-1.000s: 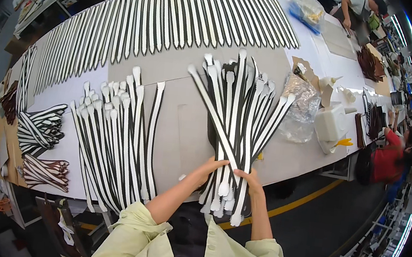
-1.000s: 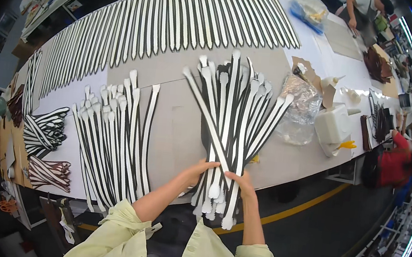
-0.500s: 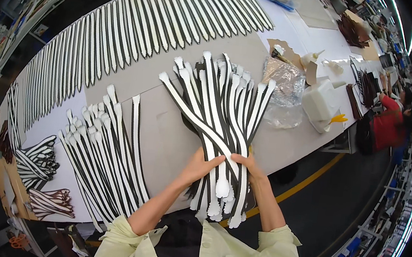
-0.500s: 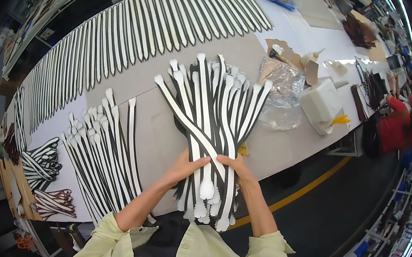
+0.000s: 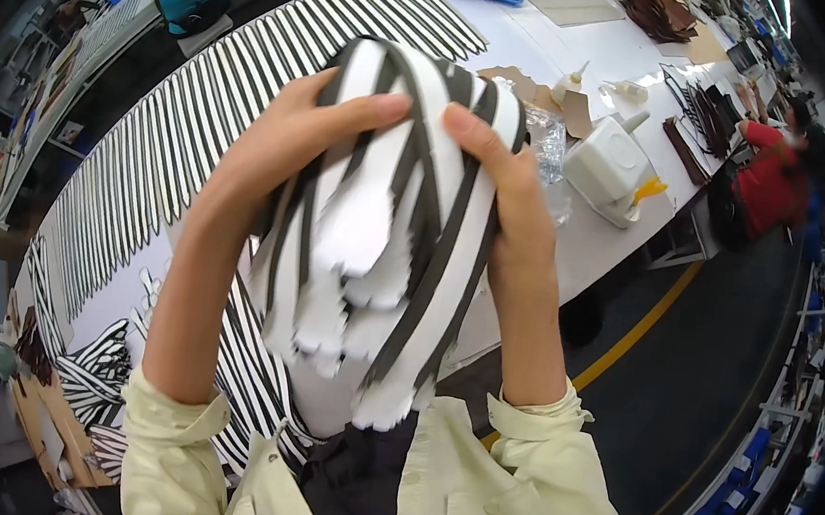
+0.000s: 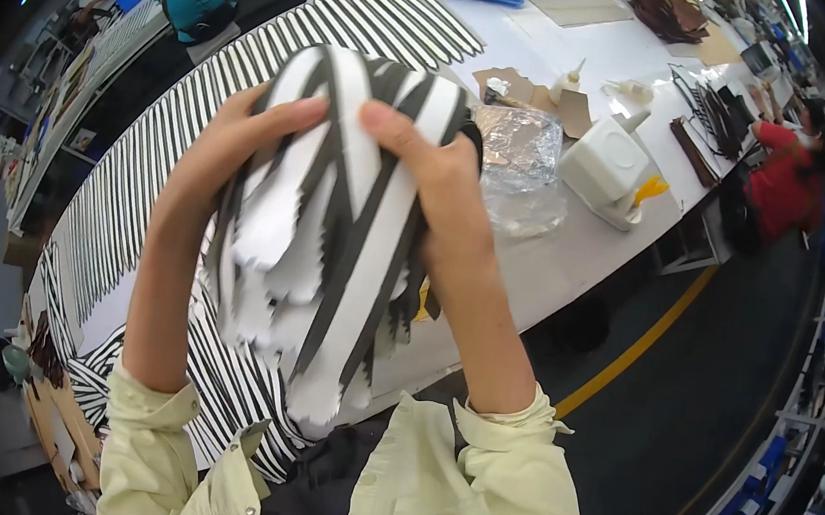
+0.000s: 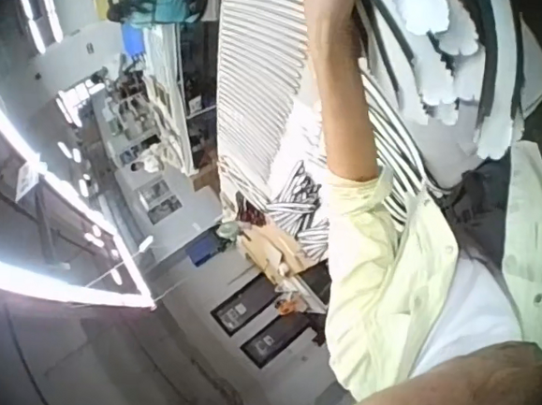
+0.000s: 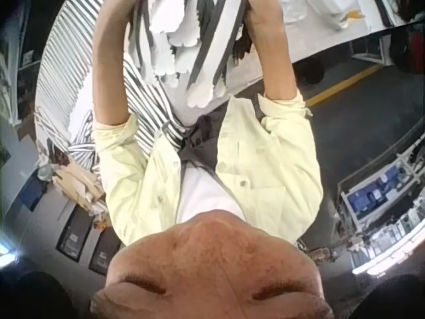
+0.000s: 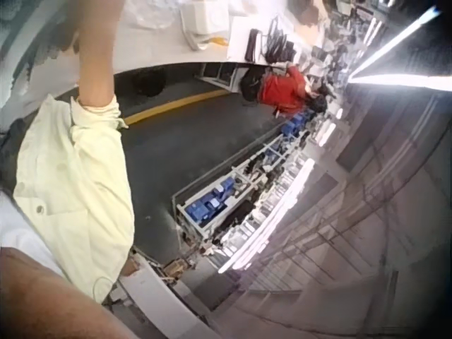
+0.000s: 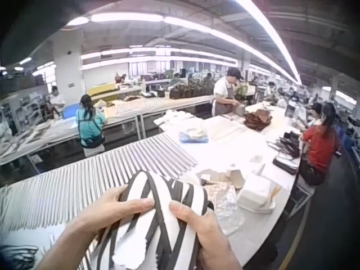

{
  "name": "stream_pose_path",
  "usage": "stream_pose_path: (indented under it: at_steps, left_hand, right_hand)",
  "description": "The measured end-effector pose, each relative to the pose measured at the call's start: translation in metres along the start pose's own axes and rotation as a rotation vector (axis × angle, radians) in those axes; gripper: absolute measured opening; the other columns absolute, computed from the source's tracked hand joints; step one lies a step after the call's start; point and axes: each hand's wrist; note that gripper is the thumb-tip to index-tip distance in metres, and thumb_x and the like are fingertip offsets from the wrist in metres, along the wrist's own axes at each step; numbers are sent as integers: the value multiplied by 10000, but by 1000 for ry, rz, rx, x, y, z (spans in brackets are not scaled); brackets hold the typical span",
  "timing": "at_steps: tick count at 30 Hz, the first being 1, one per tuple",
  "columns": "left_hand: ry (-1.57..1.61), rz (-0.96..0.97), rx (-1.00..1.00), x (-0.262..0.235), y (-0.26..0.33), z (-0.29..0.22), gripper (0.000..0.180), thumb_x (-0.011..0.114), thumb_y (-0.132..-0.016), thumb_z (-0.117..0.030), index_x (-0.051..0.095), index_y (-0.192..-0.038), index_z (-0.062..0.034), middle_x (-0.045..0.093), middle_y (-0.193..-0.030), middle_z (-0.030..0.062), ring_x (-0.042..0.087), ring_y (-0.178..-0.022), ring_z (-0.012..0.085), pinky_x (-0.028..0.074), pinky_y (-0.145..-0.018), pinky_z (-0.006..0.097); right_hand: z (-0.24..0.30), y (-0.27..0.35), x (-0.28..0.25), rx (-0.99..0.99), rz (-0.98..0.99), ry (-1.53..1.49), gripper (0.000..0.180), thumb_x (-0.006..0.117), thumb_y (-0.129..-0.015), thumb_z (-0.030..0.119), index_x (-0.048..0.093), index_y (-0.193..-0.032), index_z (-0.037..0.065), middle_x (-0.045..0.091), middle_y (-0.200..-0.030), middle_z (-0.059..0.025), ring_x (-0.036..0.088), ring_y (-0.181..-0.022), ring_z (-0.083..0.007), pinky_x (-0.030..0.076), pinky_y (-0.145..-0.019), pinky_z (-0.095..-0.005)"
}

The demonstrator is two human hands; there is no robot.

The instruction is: The person assembles long, flexible black and white cable-like components by hand at a factory workstation. They repeatedly pick up the components, align the ends, and press them together to join them. After assembling a batch, the person gathers the finished items and carries them to a different table in the facility.

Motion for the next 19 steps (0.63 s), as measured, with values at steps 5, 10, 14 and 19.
stream_pose_path:
  at_steps: [5,10,14,19]
  left_hand:
    - [-17,198,199,22,-79,2,539,713,-777,-454,635,-1043,8,659,-831,71,630,-641,96,496,-567,177]
    - [18,247,320,11,-97,2,612,715,-764,-452,597,-1152,6,662,-972,122,663,-757,138,537,-663,208]
    - [-241,258,195,-24,-115,54,911,717,-712,-553,446,-1346,42,555,-1236,230,563,-1148,296,436,-993,350]
    - [-489,142,55,-67,-141,216,956,665,-728,-622,431,-1349,66,438,-1366,285,417,-1284,386,313,-1086,399]
  right_hand:
    - [9,-43,-35,-215,-177,66,369,738,-788,167,622,-1075,-33,672,-941,-102,658,-751,-161,538,-659,-254]
    - [9,-47,-17,-399,-219,186,413,741,-790,165,596,-1116,-42,654,-1013,-115,659,-821,-176,545,-734,-263]
    - [-80,-67,-21,-386,-314,95,519,741,-799,125,518,-1230,-61,582,-1187,-124,584,-1036,-179,480,-886,-290]
    - [-255,-97,-69,-47,-190,-203,549,649,-861,54,410,-1347,-38,506,-1319,-122,501,-1210,-236,369,-1068,-353]
Point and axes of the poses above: each hand's wrist, its own y-axis away from the middle knuckle, its own x-axis out of the palm, z = x × y
